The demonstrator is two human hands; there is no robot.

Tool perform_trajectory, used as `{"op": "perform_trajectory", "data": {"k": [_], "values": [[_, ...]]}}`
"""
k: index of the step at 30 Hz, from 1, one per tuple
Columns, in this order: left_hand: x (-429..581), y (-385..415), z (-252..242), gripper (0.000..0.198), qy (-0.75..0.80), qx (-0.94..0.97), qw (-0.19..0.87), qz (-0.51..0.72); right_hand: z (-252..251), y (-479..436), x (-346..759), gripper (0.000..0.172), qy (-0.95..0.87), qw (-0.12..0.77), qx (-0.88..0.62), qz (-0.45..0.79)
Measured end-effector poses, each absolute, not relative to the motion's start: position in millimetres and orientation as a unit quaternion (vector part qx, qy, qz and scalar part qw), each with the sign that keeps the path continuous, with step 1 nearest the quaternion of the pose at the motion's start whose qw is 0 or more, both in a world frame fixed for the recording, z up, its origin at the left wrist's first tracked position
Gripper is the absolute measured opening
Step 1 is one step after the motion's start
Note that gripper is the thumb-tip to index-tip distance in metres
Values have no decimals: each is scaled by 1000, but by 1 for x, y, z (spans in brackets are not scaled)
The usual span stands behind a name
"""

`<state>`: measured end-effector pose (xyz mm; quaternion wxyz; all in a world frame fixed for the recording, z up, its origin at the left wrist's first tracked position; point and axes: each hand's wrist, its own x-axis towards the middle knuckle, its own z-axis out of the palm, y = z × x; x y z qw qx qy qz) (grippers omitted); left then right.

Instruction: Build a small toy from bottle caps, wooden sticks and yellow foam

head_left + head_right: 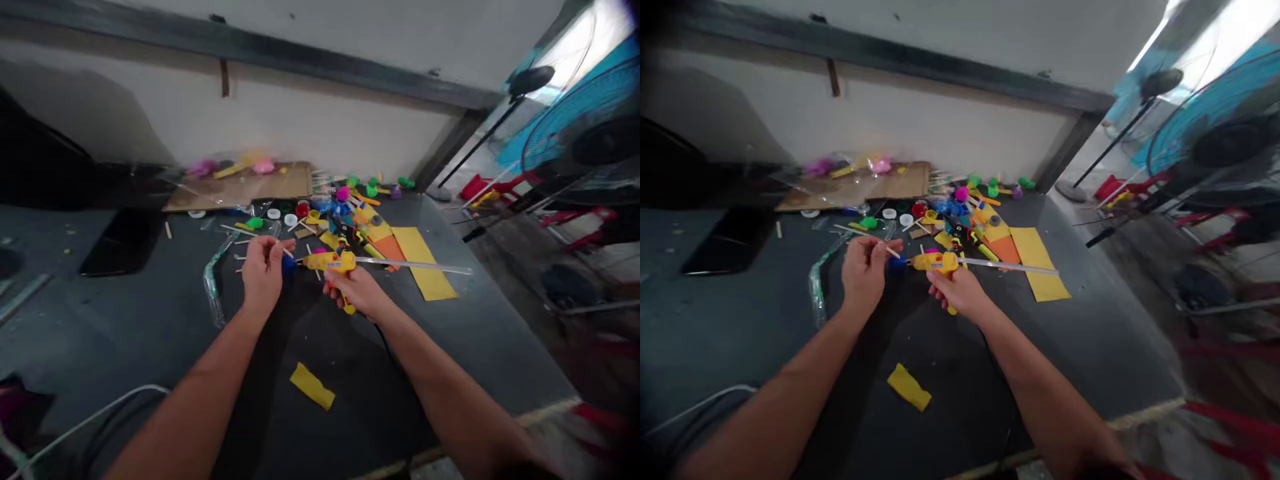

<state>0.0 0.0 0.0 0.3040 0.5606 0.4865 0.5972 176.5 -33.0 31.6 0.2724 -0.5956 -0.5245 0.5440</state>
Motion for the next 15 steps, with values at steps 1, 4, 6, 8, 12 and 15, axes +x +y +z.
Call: {"op": "perform_trajectory", "data": {"k": [1, 4, 6, 8, 12, 15], "values": [[0, 0, 0, 16, 487, 560, 304, 597, 31, -33, 177, 33, -528, 272, -598, 538], [1, 2, -2, 16, 486, 555, 310, 600, 29, -34, 179, 35, -538, 272, -602, 523], [2, 2, -3, 17, 481, 547, 320, 606, 29, -34, 179, 37, -543, 271, -605, 516], [2, 2, -3, 17, 474, 540, 329, 612, 31, -34, 179, 38, -546, 270, -605, 512], [2, 2, -4, 16, 465, 535, 338, 619, 34, -35, 178, 41, -552, 265, -612, 500], [2, 2, -3, 16, 462, 536, 339, 620, 36, -35, 178, 41, -549, 260, -623, 493]]}}
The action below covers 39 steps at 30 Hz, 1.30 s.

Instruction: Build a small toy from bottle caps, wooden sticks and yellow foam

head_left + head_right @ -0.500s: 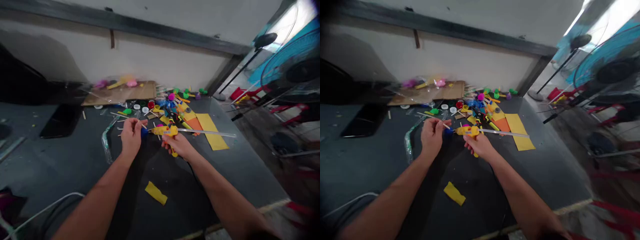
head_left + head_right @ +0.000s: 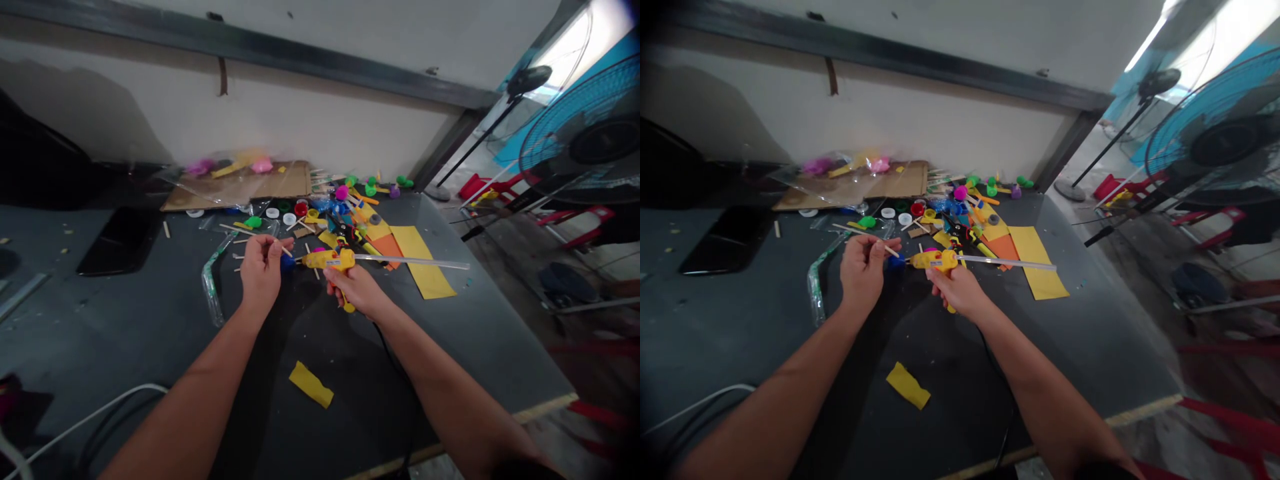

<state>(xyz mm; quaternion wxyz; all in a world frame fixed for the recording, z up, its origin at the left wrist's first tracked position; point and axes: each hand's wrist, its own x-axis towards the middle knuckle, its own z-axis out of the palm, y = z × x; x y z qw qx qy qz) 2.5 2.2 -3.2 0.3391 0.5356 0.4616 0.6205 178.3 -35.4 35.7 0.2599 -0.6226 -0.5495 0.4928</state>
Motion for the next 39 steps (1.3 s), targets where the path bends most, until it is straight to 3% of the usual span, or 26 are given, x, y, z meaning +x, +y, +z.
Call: {"op": "perform_trajectory", "data": {"k": [26, 39], "values": [[2, 1, 1, 17, 481, 544, 326, 605, 32, -36, 181, 40, -577, 225, -644, 450], [3, 1, 2, 15, 480, 546, 324, 605, 35, -36, 176, 40, -569, 254, -633, 460]]}}
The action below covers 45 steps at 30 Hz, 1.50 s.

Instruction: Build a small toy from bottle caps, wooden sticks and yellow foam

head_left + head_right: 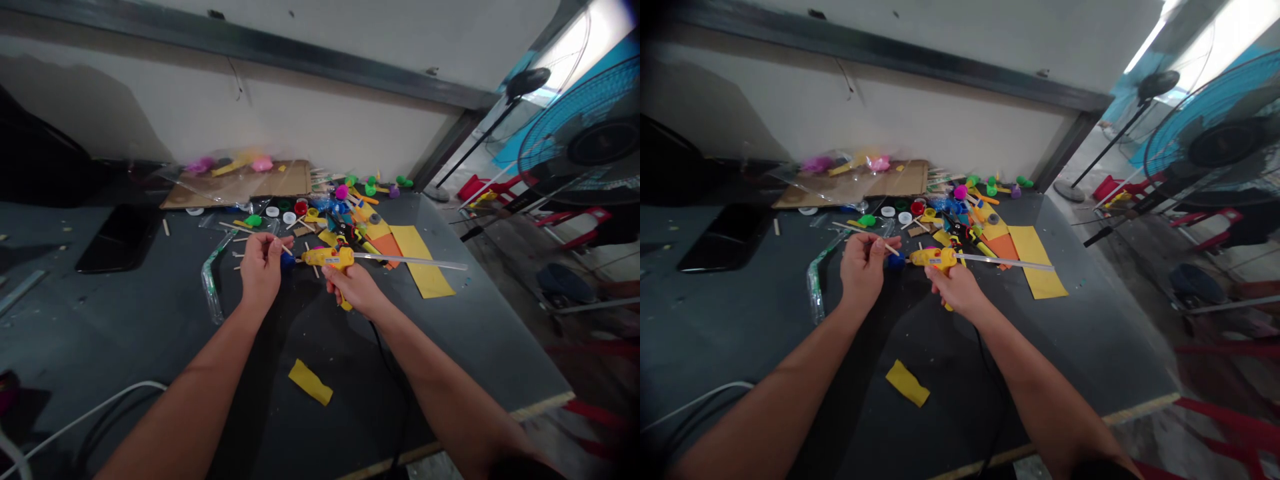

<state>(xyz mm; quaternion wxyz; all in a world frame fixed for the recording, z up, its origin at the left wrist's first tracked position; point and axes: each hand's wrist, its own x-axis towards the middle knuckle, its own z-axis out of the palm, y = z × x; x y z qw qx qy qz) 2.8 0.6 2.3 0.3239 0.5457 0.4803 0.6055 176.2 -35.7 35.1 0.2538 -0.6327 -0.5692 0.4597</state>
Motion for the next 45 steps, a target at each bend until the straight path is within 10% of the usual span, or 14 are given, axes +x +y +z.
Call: {"op": "perform_trajectory", "data": {"k": [45], "values": [[3, 1, 0, 16, 477, 543, 328, 608, 38, -37, 180, 34, -555, 257, -634, 473]]}}
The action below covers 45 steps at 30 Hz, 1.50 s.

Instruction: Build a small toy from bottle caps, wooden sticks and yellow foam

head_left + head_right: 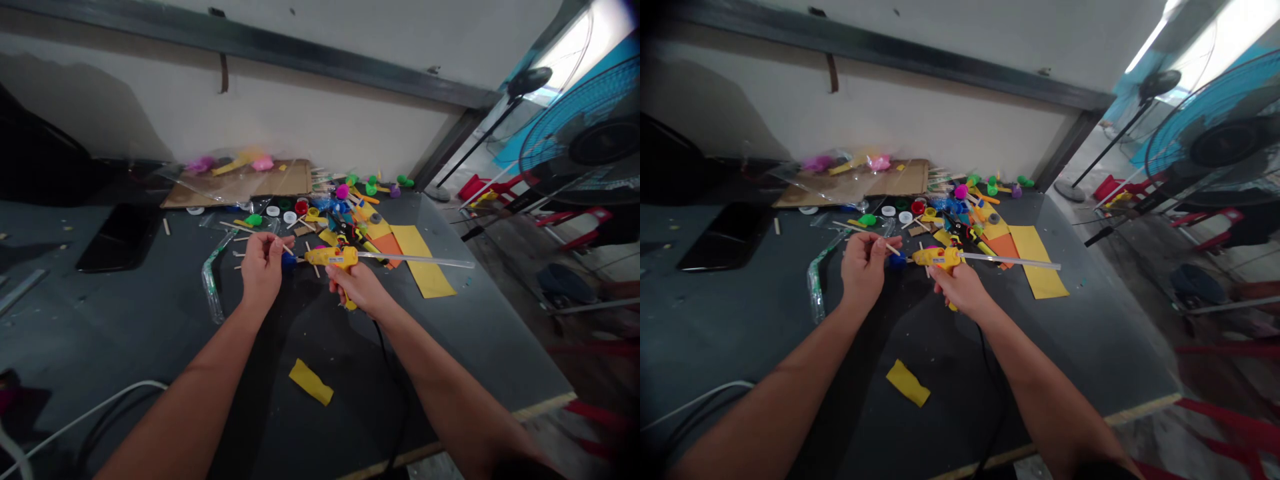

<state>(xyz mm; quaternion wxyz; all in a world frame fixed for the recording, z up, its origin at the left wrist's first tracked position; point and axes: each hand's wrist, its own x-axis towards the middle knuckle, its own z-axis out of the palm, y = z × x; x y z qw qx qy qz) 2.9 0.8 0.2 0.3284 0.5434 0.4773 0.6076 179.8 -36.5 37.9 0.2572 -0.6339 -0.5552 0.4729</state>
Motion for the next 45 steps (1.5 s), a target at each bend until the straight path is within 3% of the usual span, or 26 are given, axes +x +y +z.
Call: {"op": "perform_trajectory", "data": {"k": [25, 45], "values": [[3, 2, -1, 17, 481, 548, 324, 603, 34, -35, 180, 42, -582, 228, -643, 443], [3, 1, 0, 16, 487, 548, 317, 602, 37, -36, 178, 39, -564, 243, -645, 454]]}}
